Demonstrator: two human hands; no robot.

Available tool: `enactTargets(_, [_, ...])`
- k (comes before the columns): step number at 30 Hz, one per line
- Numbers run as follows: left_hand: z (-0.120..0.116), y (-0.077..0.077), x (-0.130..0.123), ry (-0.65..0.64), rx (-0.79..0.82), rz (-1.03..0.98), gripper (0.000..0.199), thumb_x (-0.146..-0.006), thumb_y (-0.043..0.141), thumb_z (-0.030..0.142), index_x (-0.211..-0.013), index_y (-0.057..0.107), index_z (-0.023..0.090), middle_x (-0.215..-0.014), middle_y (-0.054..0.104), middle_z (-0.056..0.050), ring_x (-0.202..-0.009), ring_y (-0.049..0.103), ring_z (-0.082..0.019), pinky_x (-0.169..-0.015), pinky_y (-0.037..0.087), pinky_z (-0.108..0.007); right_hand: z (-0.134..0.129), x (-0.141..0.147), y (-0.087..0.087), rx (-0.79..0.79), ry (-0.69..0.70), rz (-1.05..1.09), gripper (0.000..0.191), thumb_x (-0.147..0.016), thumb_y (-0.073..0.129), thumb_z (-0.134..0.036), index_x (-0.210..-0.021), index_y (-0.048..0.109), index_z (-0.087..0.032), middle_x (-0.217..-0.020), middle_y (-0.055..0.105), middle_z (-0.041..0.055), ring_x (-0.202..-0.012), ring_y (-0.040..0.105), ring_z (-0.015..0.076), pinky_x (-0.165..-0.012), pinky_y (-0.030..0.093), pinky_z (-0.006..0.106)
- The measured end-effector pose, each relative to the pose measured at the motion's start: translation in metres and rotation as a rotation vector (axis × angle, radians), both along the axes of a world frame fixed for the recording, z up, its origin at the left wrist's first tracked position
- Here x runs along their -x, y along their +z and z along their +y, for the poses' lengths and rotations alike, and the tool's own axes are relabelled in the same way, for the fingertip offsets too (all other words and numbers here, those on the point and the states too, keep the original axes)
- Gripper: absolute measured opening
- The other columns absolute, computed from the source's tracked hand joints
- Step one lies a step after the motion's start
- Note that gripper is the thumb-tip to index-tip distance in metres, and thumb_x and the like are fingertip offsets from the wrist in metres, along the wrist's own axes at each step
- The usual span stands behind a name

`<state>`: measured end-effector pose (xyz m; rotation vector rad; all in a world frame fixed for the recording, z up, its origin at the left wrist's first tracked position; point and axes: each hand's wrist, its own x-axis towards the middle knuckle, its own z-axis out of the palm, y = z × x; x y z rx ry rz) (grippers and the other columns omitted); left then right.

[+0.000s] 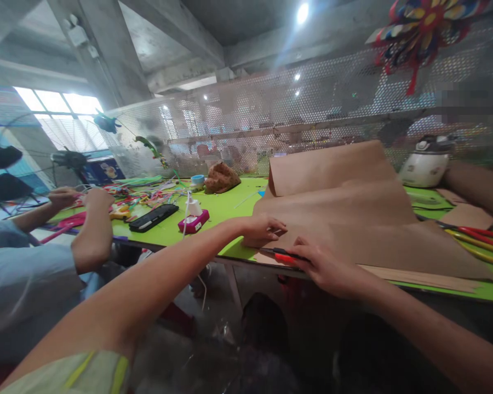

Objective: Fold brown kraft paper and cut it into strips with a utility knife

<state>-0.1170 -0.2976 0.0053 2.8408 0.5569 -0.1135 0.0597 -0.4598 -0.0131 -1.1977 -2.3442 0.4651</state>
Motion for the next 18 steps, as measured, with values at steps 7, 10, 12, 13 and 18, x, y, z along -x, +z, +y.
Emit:
enactTargets(7, [-0.001,0.001,0.002,-0.009,0.009,-0.012,0.042,-0.086,0.060,0.021,-0.127,0.056,0.017,-0.138,0.050,-0.012,-0.126,0.048,-0.024,-0.106,0.034,-0.037,-0.003,0.001,0.000,0.001,0.007,0.029,0.035,-0.097,0.037,-0.024,-0.123,0.061,-0.025,-0.099,0.057,0.0085,-0.090,0.054,0.0193,-0.084,0.044,0.034])
enactTargets(10, [0.001,0.000,0.002,-0.012,0.021,-0.013,0.041,-0.086,0.061,0.020,-0.127,0.057,0.016,-0.137,0.051,-0.013,-0.124,0.050,-0.024,-0.104,0.037,-0.035,-0.002,0.001,-0.002,-0.003,0.005,0.039,0.035,-0.097,0.038,-0.026,-0.123,0.061,-0.027,-0.097,0.056,0.0080,-0.090,0.054,0.0193,-0.085,0.044,0.035])
enactTargets(12, [0.002,-0.001,0.001,-0.008,0.025,-0.012,0.042,-0.084,0.062,0.018,-0.126,0.057,0.017,-0.136,0.052,-0.012,-0.123,0.052,-0.024,-0.103,0.039,-0.035,0.003,0.004,-0.002,-0.006,0.018,0.051,0.034,-0.097,0.040,-0.028,-0.122,0.062,-0.026,-0.098,0.057,0.0083,-0.092,0.054,0.0199,-0.086,0.044,0.036])
enactTargets(13, [0.003,-0.001,0.001,-0.006,0.026,-0.012,0.043,-0.084,0.062,0.018,-0.126,0.057,0.017,-0.136,0.052,-0.012,-0.122,0.052,-0.024,-0.102,0.040,-0.035,0.005,0.007,-0.002,-0.010,0.031,0.059,0.034,-0.096,0.041,-0.029,-0.122,0.063,-0.025,-0.100,0.057,0.0088,-0.094,0.054,0.0205,-0.088,0.044,0.037])
enactTargets(18, [0.004,0.000,0.002,-0.013,0.023,-0.015,0.043,-0.084,0.063,0.018,-0.126,0.056,0.017,-0.136,0.052,-0.012,-0.124,0.049,-0.025,-0.104,0.038,-0.037,0.009,0.012,-0.002,-0.014,0.040,0.085,0.032,-0.095,0.043,-0.026,-0.121,0.063,-0.022,-0.108,0.055,0.0108,-0.103,0.051,0.0218,-0.093,0.042,0.039])
